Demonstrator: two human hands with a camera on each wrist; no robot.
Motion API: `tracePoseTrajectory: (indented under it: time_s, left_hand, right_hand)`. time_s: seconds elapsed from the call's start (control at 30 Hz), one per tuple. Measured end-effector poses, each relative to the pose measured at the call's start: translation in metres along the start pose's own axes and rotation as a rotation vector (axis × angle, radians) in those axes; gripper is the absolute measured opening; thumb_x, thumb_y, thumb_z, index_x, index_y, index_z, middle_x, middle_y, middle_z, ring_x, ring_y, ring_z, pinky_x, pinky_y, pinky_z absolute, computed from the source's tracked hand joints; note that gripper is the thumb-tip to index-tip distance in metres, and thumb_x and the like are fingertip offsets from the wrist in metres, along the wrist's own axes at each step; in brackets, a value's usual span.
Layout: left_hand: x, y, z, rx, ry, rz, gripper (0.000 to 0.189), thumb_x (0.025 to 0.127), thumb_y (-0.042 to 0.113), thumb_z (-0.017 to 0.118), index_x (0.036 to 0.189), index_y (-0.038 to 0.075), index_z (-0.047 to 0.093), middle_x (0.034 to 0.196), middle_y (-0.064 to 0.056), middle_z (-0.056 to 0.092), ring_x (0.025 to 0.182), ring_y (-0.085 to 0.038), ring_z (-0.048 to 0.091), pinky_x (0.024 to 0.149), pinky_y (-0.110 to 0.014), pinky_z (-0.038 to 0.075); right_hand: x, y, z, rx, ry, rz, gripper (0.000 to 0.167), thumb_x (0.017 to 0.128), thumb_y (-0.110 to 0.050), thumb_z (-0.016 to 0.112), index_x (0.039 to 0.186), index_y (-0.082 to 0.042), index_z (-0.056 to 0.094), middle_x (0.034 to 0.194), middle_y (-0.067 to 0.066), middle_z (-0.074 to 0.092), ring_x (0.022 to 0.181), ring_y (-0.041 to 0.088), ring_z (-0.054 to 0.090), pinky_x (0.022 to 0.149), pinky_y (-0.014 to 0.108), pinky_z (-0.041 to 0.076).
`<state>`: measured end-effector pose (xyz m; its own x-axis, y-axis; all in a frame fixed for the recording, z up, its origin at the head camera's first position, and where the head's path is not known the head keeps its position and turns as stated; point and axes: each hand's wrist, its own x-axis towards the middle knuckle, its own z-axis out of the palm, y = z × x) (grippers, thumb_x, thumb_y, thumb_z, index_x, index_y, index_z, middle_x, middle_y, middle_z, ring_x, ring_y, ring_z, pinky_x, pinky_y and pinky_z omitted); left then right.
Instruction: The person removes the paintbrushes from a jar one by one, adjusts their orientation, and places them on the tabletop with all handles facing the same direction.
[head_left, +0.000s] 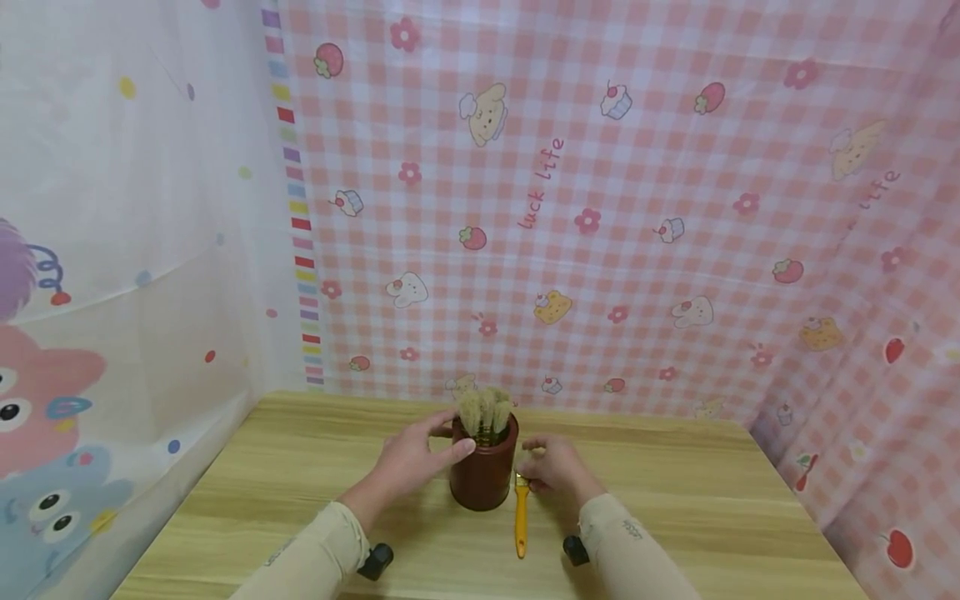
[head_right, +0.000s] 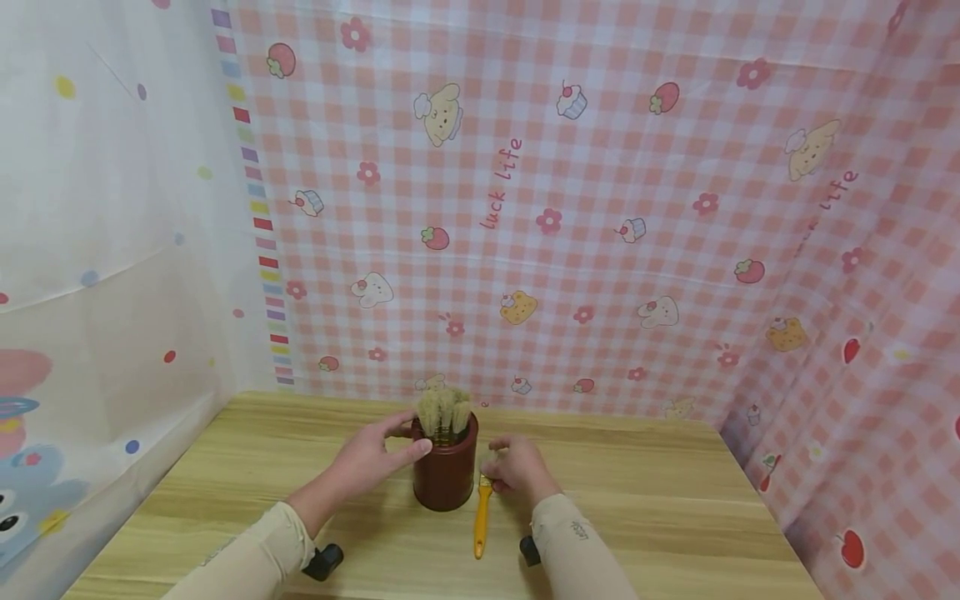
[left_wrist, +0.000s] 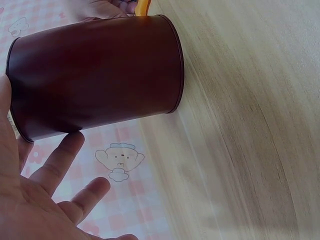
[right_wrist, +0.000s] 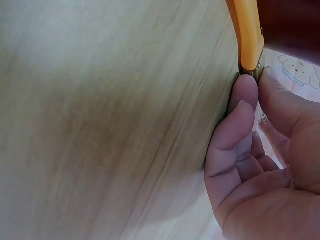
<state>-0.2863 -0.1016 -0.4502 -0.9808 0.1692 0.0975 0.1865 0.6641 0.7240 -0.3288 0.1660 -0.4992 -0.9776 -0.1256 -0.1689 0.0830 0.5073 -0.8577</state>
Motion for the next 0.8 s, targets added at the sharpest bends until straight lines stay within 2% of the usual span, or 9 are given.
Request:
tracePoseTrajectory:
  time_s: [0.47, 0.57, 0.67, 0.8]
  left_hand:
    - [0.002, 0.0, 0.0, -0.001, 0.005, 0.001, 0.075, 0.096, 0.07, 0.068, 0.159, 0.035, 0.052, 0.143, -0.001, 0.071, 0.138, -0.036, 0.064, 0.12, -0.077, 0.025]
    - [0.001, 0.0, 0.0, 0.002, 0.006, 0.003, 0.074, 0.096, 0.069, 0.068, 0.159, 0.034, 0.052, 0.142, 0.0, 0.072, 0.138, -0.035, 0.064, 0.12, -0.076, 0.026]
    - [0.001, 0.0, 0.0, 0.001, 0.003, 0.0, 0.073, 0.096, 0.069, 0.068, 0.159, 0.034, 0.053, 0.141, 0.0, 0.073, 0.138, -0.034, 0.063, 0.119, -0.075, 0.027]
    - [0.001, -0.002, 0.0, -0.006, -0.003, -0.006, 0.074, 0.095, 0.071, 0.068, 0.158, 0.035, 0.053, 0.141, 0.001, 0.072, 0.138, -0.034, 0.064, 0.12, -0.076, 0.026]
  right_hand:
    - [-0.001, -0.002, -0.001, -0.006, 0.005, 0.01, 0.045, 0.097, 0.001, 0.076, 0.14, 0.001, 0.066, 0.092, 0.012, 0.076, 0.07, 0.014, 0.069, 0.065, 0.031, 0.062]
    - [-0.002, -0.001, -0.002, -0.02, -0.003, 0.0, 0.047, 0.097, -0.001, 0.076, 0.143, -0.001, 0.065, 0.095, 0.013, 0.077, 0.07, 0.015, 0.069, 0.065, 0.031, 0.062]
    - [-0.005, 0.001, -0.005, -0.017, -0.018, -0.01, 0.052, 0.099, -0.004, 0.076, 0.148, -0.001, 0.061, 0.109, 0.018, 0.078, 0.073, 0.018, 0.071, 0.068, 0.033, 0.062]
    - [-0.008, 0.002, -0.014, -0.013, -0.032, -0.021, 0.056, 0.102, -0.009, 0.073, 0.155, -0.002, 0.055, 0.112, 0.018, 0.077, 0.08, 0.021, 0.073, 0.075, 0.037, 0.064]
